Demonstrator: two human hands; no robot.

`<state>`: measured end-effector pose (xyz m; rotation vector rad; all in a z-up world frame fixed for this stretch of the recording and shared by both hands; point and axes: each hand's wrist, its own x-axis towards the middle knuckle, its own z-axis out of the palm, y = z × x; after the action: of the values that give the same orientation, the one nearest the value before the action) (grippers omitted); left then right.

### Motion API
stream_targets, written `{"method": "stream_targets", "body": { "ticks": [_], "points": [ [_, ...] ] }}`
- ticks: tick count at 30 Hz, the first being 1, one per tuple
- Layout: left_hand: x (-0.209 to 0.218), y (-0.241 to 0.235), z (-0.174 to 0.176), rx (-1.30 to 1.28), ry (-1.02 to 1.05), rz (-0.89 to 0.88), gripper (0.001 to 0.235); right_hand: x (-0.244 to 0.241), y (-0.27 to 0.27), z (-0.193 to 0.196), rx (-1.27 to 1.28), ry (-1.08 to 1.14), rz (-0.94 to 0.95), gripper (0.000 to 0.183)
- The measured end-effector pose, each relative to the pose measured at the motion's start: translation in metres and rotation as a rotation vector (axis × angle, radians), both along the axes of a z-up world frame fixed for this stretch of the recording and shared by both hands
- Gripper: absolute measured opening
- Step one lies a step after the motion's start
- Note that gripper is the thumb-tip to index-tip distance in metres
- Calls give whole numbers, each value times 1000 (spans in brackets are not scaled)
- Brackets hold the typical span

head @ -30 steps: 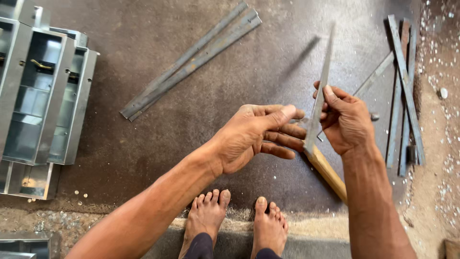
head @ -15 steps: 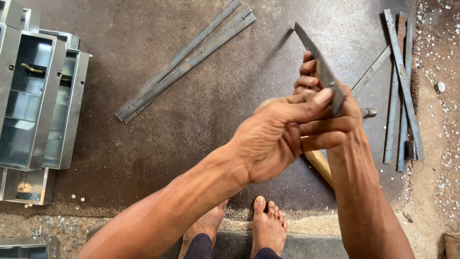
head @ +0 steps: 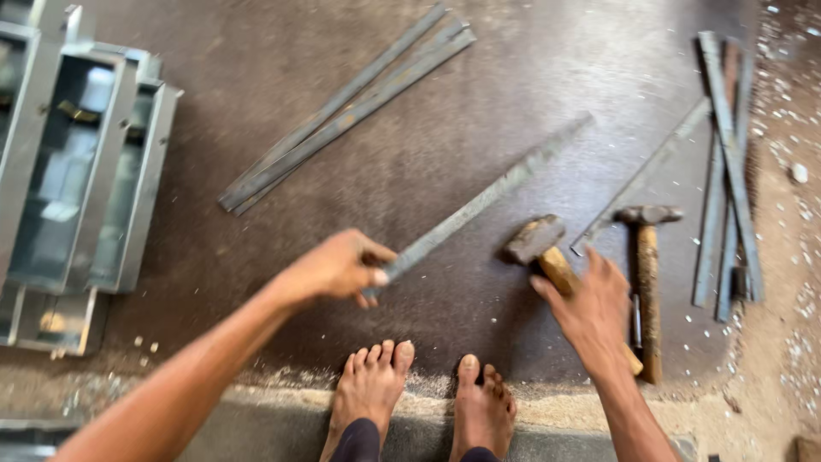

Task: The person assembles a metal box by hand and with a hammer, first straightening metal strips by hand, then hammering a metal pin into the corners of a rectangular metal tray to secure its shape.

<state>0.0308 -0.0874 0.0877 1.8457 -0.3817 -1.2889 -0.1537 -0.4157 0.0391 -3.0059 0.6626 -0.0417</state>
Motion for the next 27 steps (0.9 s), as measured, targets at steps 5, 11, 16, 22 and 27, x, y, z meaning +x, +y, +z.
{"method": "stream_targets", "body": {
  "ticks": [5, 11, 16, 22, 27],
  "points": [
    [27, 28, -54, 335, -663, 79, 27, -59, -24, -40, 54, 96, -105, 73],
    [55, -38, -92, 165, -1206, 497, 42, -47, 17, -1, 946, -55, -451, 51],
    [64, -70, -135, 369, -1317, 491, 52, 6, 52, 38, 1144, -499, 73, 39],
    [65, -76, -139, 410, -1299, 466, 53, 60, 83, 4, 853, -136, 79, 40],
    [69, -66, -132, 411, -1291, 444, 56, 66, 88, -10, 1013, -341, -15, 39]
  ]
}}
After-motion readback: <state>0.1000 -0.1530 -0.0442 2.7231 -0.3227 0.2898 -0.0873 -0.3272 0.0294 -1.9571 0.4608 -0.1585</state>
